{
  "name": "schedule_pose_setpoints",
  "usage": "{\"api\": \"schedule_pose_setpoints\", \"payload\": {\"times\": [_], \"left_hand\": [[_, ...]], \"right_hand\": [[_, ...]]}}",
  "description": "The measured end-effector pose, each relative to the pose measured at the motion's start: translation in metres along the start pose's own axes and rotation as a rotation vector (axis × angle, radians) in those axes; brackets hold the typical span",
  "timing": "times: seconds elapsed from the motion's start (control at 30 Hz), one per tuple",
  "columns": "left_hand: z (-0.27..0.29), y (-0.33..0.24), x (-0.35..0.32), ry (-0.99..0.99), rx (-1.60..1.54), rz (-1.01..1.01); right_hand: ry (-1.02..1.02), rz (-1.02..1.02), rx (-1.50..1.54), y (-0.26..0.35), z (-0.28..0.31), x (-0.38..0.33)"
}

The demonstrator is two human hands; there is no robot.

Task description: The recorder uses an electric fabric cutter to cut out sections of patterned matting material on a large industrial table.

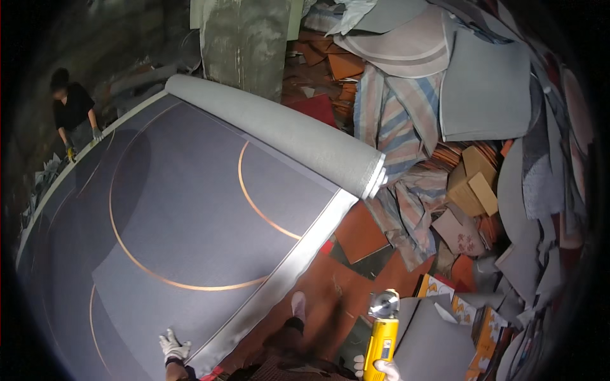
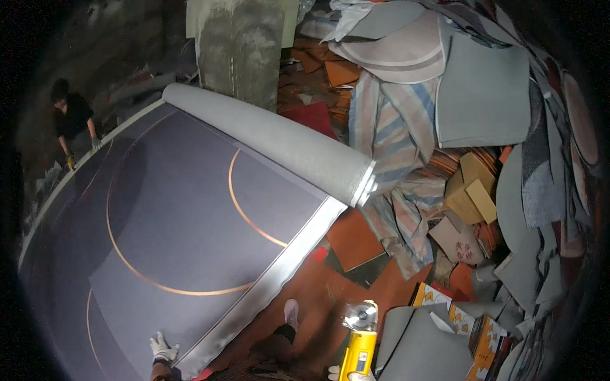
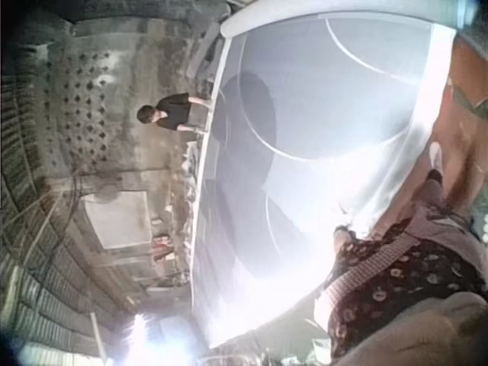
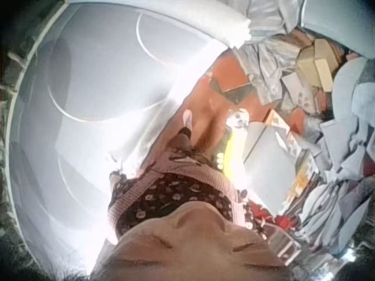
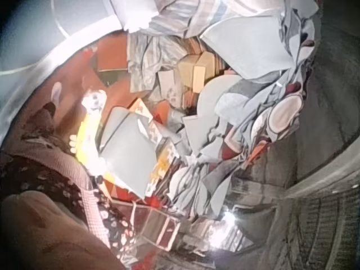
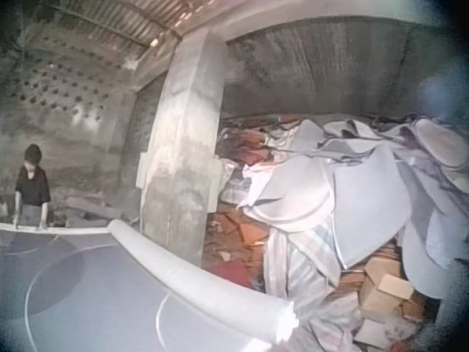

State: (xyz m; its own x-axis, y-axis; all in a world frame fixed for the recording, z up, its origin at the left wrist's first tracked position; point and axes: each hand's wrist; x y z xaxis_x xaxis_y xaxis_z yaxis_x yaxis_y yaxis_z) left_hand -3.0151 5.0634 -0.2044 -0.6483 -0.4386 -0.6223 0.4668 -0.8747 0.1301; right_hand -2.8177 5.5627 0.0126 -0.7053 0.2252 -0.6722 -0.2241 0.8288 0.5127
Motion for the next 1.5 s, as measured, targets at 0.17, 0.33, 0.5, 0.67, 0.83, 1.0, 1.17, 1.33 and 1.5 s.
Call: {"api": "schedule_pose_setpoints", "payload": {"times": [0.17,0.33,0.5,0.67,0.83,1.0,1.17,1.33,1.5], "left_hand": [[-0.020,0.000,0.057,-0.143,-0.512,0.160],[0.045,-0.223,0.059,-0.329,-0.493,0.039],[0.109,-0.456,0.002,-0.148,-0.702,-0.443],[0.097,-0.621,-0.036,0.107,-1.018,-0.765],[0.036,-0.748,-0.039,0.083,-1.288,-0.861],[0.138,-0.896,-0.186,0.380,-2.031,-0.403],[0.146,-0.966,-0.235,-0.030,-1.016,-0.827],[0.137,-0.988,-0.248,0.140,-0.917,-0.997],[0.125,-0.991,-0.231,0.220,-0.966,-0.917]], "right_hand": [[0.131,-0.044,-0.243,0.122,-0.031,0.082],[0.193,0.076,-0.764,0.227,0.005,0.178],[0.147,-0.015,-0.842,0.302,0.017,0.250],[0.362,-0.077,-1.233,0.370,0.075,0.351],[0.451,-0.217,-1.677,0.452,0.024,0.401],[0.512,-0.280,-1.686,0.492,0.048,0.437],[0.566,-0.410,-1.808,0.475,-0.007,0.444],[0.719,-0.478,-1.908,0.453,-0.001,0.472],[0.692,-0.471,-1.874,0.446,-0.007,0.477]]}}
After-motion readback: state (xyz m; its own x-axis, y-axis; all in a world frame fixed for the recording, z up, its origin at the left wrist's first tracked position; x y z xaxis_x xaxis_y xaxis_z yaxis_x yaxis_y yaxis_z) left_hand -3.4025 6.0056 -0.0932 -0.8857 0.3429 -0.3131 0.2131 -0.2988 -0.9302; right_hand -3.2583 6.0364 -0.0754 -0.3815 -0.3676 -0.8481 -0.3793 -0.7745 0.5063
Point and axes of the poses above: each hand's wrist, its own x-axis towards the middle knuckle, its own z-axis out of the back of the hand, y = z × x, and after that the axes turned 9 degrees about x, right-handed
